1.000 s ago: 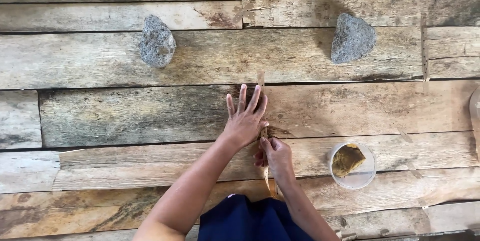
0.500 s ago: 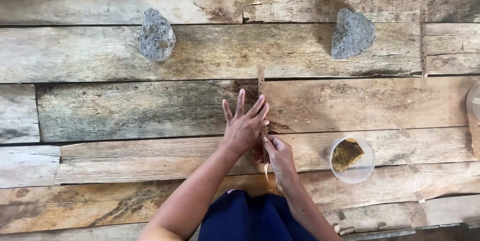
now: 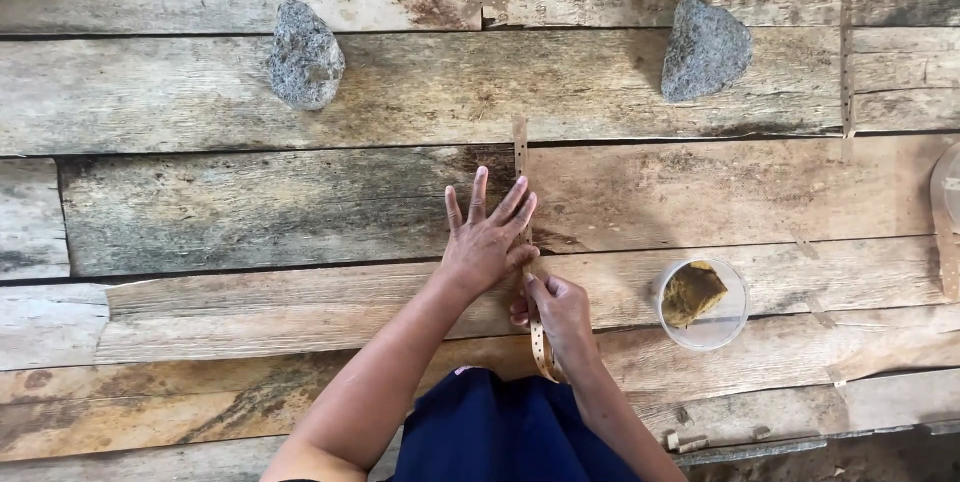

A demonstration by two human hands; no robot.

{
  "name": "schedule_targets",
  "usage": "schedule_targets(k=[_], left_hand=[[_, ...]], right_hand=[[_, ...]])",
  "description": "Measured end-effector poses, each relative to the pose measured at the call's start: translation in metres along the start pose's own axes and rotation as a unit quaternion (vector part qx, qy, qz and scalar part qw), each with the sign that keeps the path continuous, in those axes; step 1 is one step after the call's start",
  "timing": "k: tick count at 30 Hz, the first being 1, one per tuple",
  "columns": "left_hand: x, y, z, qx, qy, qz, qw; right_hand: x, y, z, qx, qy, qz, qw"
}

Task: Applying adhesive to thin wood veneer strips using an applicator stick and bonding them to a wooden board.

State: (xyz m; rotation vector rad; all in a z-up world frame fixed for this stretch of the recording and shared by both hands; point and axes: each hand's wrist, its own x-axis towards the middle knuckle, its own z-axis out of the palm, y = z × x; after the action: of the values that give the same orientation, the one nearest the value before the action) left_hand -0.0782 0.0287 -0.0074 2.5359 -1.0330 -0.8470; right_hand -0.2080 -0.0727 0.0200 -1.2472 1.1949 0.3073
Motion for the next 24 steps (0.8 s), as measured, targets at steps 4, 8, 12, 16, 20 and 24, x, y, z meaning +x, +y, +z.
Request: schedule_targets(k=[4,8,12,16,20,24], left_hand=[[0.000,0.000,-0.003,0.007,-0.013,0.007,1.000],[0.000,0.000,-0.003,0.009,-0.020,0.007,1.000],[0.001,-0.001,-0.005,0.008,-0.023,0.005,1.000],[0.000,0.000,-0.004,0.006,-0.021,0.008,1.000],[-0.002,0.002,-0.011,0.010,-0.033,0.004,0.999],[0.000,0.004,-0.016,0.035,-0.062,-0.003,0.998]], right_hand=[[0.000,-0.002,0.001,-0.004,0.006,0.004,1.000],[-0.002,0.003,-0.001,0.004,0.005,0.009,1.000],[-0.006,-0.001,-0.003,0.055,-0.008,0.037,0.998],[-0.013,-0.008,-0.005,0.067,-0.019,0.066,0.995],[-0.014,-0.002,-0.009,0.052,-0.021,0.066,0.996],[-0.009,0.004,-0.008,0.023,-0.017,0.039,0.999]])
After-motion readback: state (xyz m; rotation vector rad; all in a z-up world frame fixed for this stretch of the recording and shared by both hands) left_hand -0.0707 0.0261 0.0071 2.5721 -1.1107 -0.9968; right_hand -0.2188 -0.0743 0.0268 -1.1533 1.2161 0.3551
